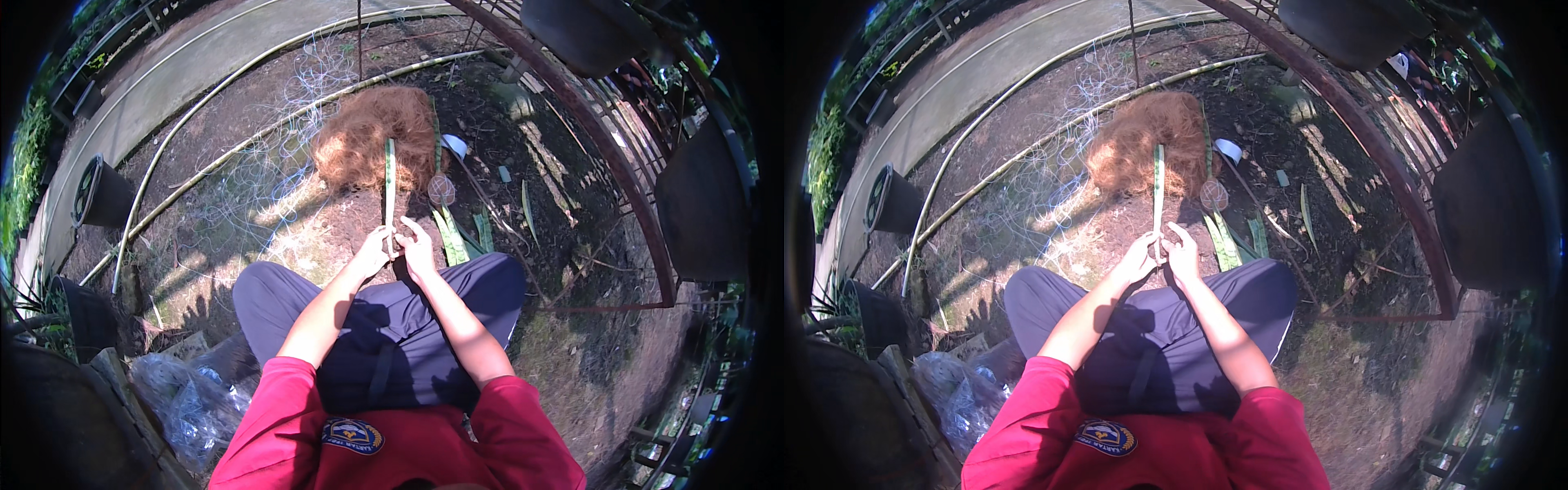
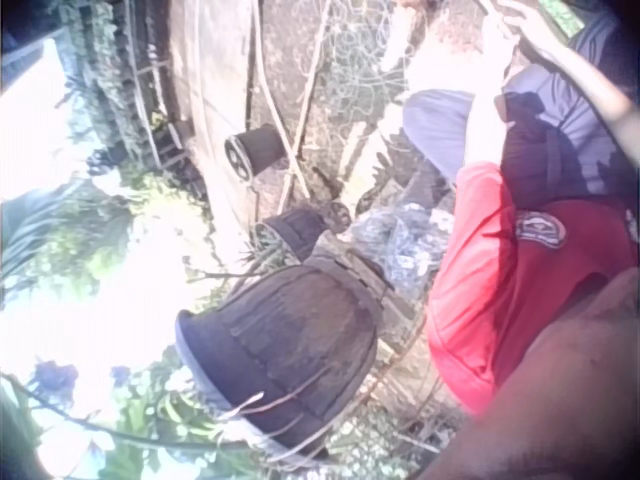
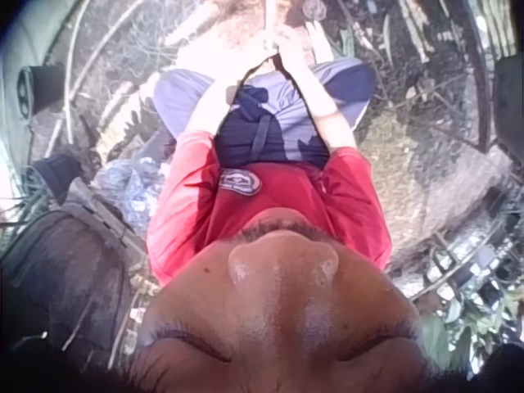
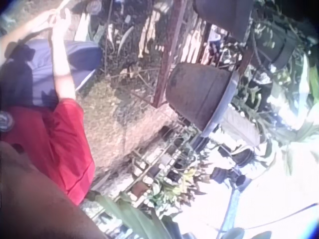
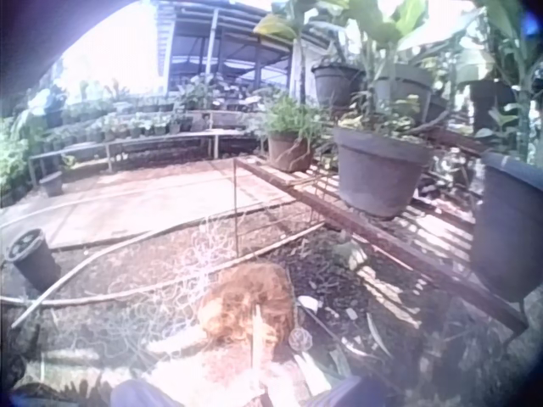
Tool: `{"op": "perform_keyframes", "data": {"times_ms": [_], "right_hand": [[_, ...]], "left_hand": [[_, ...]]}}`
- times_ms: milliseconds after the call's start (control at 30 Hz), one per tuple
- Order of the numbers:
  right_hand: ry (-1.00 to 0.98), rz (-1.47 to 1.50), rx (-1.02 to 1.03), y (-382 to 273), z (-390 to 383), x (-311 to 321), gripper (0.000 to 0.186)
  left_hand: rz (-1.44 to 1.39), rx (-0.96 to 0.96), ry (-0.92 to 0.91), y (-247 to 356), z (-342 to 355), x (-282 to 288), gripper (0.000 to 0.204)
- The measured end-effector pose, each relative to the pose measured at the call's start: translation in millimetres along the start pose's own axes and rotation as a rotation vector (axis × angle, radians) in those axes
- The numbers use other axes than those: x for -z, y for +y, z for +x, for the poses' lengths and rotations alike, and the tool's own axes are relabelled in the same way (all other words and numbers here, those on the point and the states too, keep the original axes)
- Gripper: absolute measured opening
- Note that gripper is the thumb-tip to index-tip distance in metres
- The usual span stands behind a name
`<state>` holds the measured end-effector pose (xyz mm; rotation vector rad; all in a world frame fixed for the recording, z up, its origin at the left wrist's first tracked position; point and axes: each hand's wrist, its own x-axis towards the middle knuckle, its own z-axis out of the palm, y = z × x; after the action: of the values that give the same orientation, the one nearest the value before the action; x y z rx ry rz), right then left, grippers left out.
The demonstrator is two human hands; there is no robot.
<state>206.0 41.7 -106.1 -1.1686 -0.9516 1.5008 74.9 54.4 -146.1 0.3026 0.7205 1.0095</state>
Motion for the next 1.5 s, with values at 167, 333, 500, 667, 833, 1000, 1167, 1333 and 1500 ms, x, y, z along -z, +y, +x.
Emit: {"op": "perform_keyframes", "data": {"times_ms": [167, 333, 500, 667, 833, 1000, 1167, 1333, 1500], "right_hand": [[-0.076, -0.664, 0.350, -1.2, -19.5, -25.0, 0.057], [-0.251, -0.878, 0.600, 14.4, -16.1, -9.8, 0.055], [-0.216, -1.373, 0.570, -18.3, -17.2, -17.4, 0.051], [-0.309, -1.453, 0.531, -32.4, -30.3, -23.1, 0.055], [-0.215, -0.673, 0.486, -25.5, -20.4, -15.8, 0.062], [-0.076, -0.295, 0.380, -23.3, -19.1, -18.4, 0.063], [-0.061, -0.509, 0.367, -24.5, -22.1, -21.7, 0.067], [-0.336, -0.131, 0.180, -23.0, -10.4, -7.6, 0.079], [-0.378, -0.031, 0.152, -31.4, -9.9, -13.8, 0.077]], "left_hand": [[-0.123, -0.035, 0.053, -9.0, 11.1, 14.2, 0.016], [-0.204, -0.005, 0.011, 11.0, -4.9, -12.7, 0.014], [-0.176, -0.035, 0.165, 12.1, -8.1, -17.7, 0.018], [-0.054, -0.088, 0.055, -5.1, -0.6, 10.2, 0.020], [0.203, -0.238, 0.084, 8.2, -9.6, -12.7, 0.021], [-0.006, -0.156, 0.112, 28.0, -23.5, -47.1, 0.022], [0.028, -0.154, 0.064, 39.6, -23.0, -50.0, 0.017], [0.010, -0.095, -0.011, 33.5, -28.3, -46.3, 0.018], [0.011, -0.122, -0.057, 37.3, -29.9, -37.8, 0.019]]}}
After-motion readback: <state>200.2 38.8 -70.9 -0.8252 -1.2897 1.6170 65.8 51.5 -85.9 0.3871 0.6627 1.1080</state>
